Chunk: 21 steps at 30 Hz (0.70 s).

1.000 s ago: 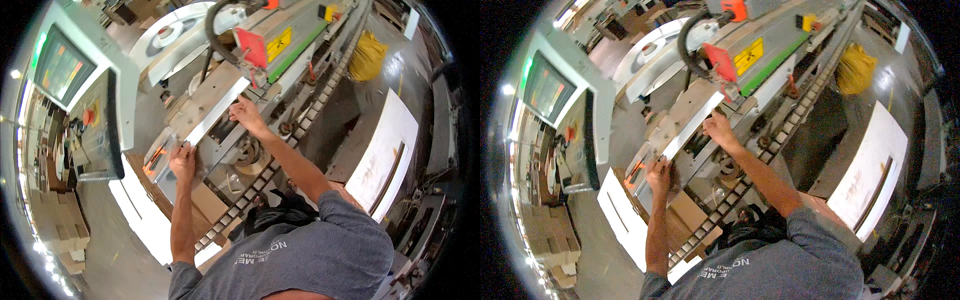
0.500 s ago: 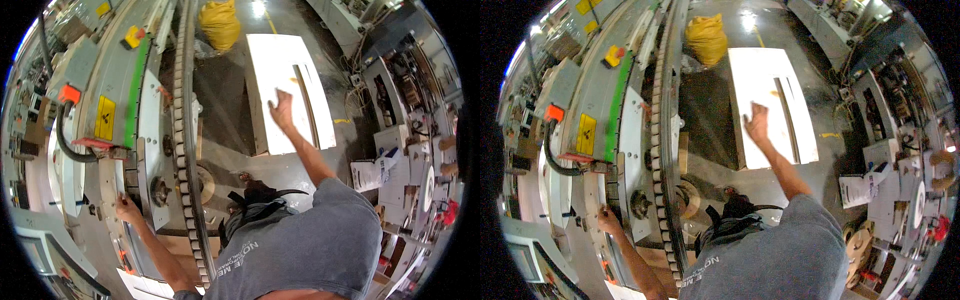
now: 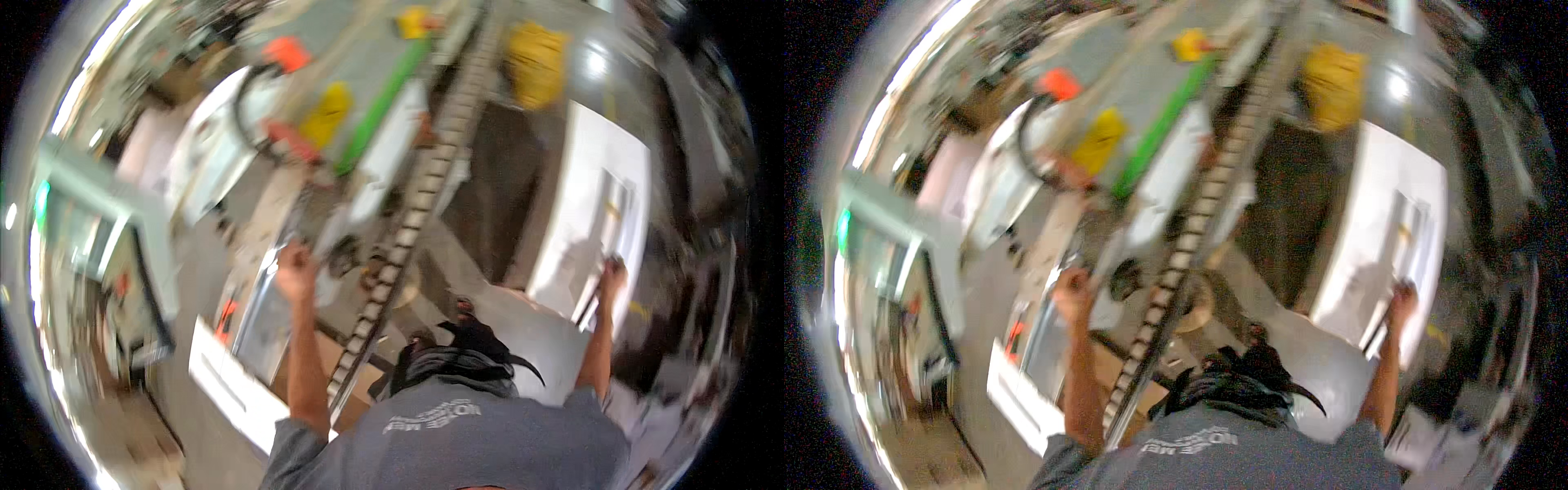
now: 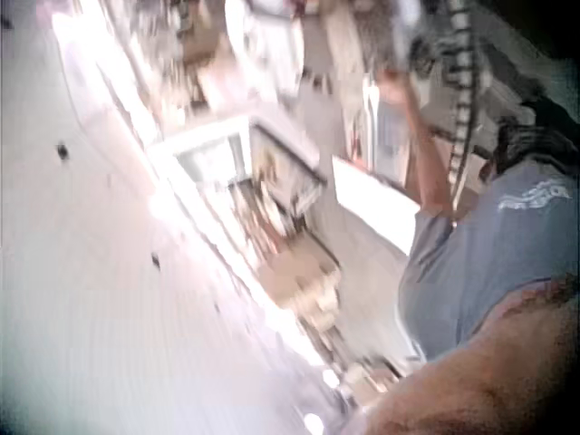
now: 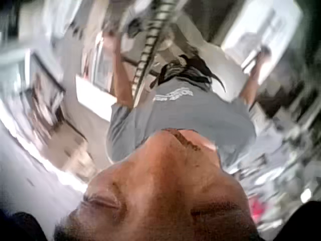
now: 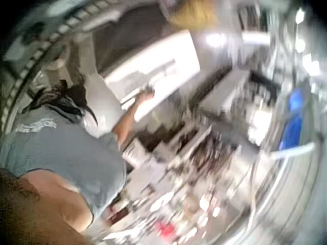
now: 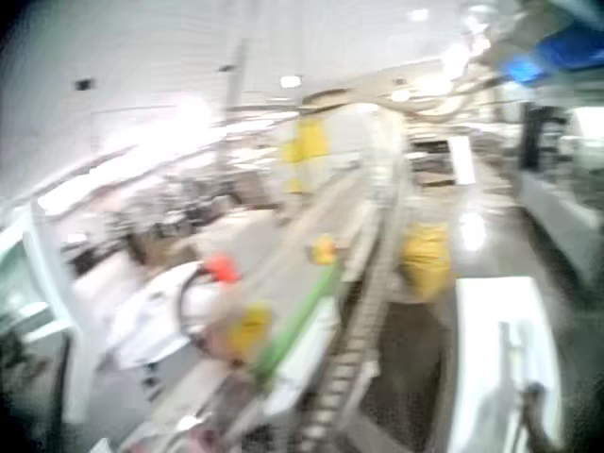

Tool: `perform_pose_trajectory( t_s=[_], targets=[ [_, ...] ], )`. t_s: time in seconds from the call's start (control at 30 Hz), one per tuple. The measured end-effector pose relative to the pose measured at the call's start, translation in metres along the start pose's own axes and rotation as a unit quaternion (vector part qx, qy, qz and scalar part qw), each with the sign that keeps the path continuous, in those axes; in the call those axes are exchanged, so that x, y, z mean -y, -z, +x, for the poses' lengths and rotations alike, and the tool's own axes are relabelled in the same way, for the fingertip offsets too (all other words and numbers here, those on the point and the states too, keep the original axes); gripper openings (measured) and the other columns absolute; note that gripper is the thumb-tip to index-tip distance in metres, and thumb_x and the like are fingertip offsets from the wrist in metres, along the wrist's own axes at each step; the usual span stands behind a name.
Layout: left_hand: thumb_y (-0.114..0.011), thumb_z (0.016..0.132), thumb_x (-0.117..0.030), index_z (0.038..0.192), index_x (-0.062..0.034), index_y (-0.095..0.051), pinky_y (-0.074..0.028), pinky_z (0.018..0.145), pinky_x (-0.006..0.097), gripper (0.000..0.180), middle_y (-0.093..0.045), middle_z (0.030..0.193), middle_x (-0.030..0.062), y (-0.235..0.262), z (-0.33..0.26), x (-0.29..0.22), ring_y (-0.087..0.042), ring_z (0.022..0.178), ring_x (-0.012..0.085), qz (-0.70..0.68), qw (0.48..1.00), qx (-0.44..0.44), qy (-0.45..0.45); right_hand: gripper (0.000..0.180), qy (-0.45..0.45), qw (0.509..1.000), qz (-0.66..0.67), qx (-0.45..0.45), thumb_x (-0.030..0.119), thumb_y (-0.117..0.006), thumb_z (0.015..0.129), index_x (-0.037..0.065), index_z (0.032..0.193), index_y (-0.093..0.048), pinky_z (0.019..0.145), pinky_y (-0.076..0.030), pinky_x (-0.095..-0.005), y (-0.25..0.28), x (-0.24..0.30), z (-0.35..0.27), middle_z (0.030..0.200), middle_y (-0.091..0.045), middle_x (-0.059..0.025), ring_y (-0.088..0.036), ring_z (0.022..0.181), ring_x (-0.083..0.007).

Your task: The person processes white wooden furniture components by placing them into an industrial edge-banding or finishing machine, picking each piece up from a stack and feeding it into the guide rail.

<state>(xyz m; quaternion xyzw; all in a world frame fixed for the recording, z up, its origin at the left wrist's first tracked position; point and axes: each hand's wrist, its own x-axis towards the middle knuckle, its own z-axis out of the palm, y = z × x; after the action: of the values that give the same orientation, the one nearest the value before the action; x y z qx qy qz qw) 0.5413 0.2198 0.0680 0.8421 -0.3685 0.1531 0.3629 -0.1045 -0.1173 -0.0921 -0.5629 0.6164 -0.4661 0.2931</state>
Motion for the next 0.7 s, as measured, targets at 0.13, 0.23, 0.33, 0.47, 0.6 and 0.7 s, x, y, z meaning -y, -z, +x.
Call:
perform_pose_trajectory(
  t_s=[0.13, 0.23, 0.33, 0.47, 0.6, 0.7],
  targets=[
    [-0.077, 0.076, -0.012, 0.117, -0.0045, -0.064, -0.048, 0.087, 0.043, 0.043, -0.064, 0.112, 0.0175, 0.023, -0.027, -0.089, -0.062, 0.099, 0.0333, -0.077, 0.987, 0.144, -0.004, 0.032, -0.092, 0.961, 0.234, 0.116, 0.024, -0.065, 0.093, -0.001, 0.112, -0.06, 0.075, -0.051, -0.0321, -0.066, 0.168, -0.064, 0.095, -0.058, -0.0047, -0.056, 0.086, -0.0146],
    [-0.077, 0.076, -0.022, 0.126, -0.0057, -0.058, -0.044, 0.094, 0.046, 0.055, -0.058, 0.123, 0.019, 0.038, -0.049, -0.143, -0.054, 0.111, 0.0391, -0.162, 0.964, 0.185, -0.104, 0.04, -0.106, 0.93, 0.281, 0.213, 0.025, -0.067, 0.092, -0.001, 0.121, -0.057, 0.081, -0.051, -0.0328, -0.122, 0.231, -0.124, 0.104, -0.059, -0.0074, -0.058, 0.093, -0.0173],
    [-0.081, 0.074, -0.016, 0.126, -0.0072, -0.061, -0.043, 0.098, 0.044, 0.056, -0.059, 0.123, 0.0171, 0.055, -0.065, -0.145, -0.052, 0.118, 0.0354, -0.119, 0.96, 0.221, -0.127, 0.045, -0.089, 0.87, 0.363, 0.321, 0.02, -0.065, 0.092, -0.005, 0.127, -0.054, 0.084, -0.05, -0.0328, -0.173, 0.294, -0.2, 0.112, -0.062, -0.0138, -0.059, 0.102, -0.0219],
    [-0.08, 0.075, -0.015, 0.123, -0.0062, -0.062, -0.048, 0.093, 0.043, 0.053, -0.061, 0.118, 0.0157, 0.113, -0.088, -0.099, -0.057, 0.11, 0.0343, -0.145, 0.955, 0.25, -0.07, 0.033, -0.088, 0.79, 0.397, 0.46, 0.011, -0.057, 0.094, -0.007, 0.121, -0.057, 0.081, -0.05, -0.0324, -0.2, 0.348, -0.273, 0.108, -0.062, -0.0128, -0.061, 0.095, -0.0235],
    [-0.083, 0.066, -0.005, 0.112, -0.0022, -0.068, -0.054, 0.078, 0.038, 0.048, -0.066, 0.106, 0.014, 0.18, -0.119, -0.055, -0.064, 0.093, 0.0305, -0.094, 0.986, 0.136, -0.031, 0.03, -0.148, 0.697, 0.341, 0.613, 0.011, -0.057, 0.095, -0.006, 0.119, -0.055, 0.081, -0.056, -0.0333, -0.214, 0.397, -0.332, 0.106, -0.063, -0.0128, -0.062, 0.093, -0.0201],
    [-0.083, 0.064, -0.002, 0.105, -0.0019, -0.07, -0.053, 0.076, 0.039, 0.044, -0.066, 0.101, 0.0137, 0.22, -0.15, 0.001, -0.063, 0.089, 0.0303, -0.059, 0.997, 0.041, 0.0, 0.036, -0.149, 0.61, 0.293, 0.721, 0.012, -0.055, 0.097, -0.006, 0.128, -0.049, 0.086, -0.057, -0.0331, -0.244, 0.412, -0.367, 0.115, -0.061, -0.0153, -0.063, 0.102, -0.021]
  ],
)
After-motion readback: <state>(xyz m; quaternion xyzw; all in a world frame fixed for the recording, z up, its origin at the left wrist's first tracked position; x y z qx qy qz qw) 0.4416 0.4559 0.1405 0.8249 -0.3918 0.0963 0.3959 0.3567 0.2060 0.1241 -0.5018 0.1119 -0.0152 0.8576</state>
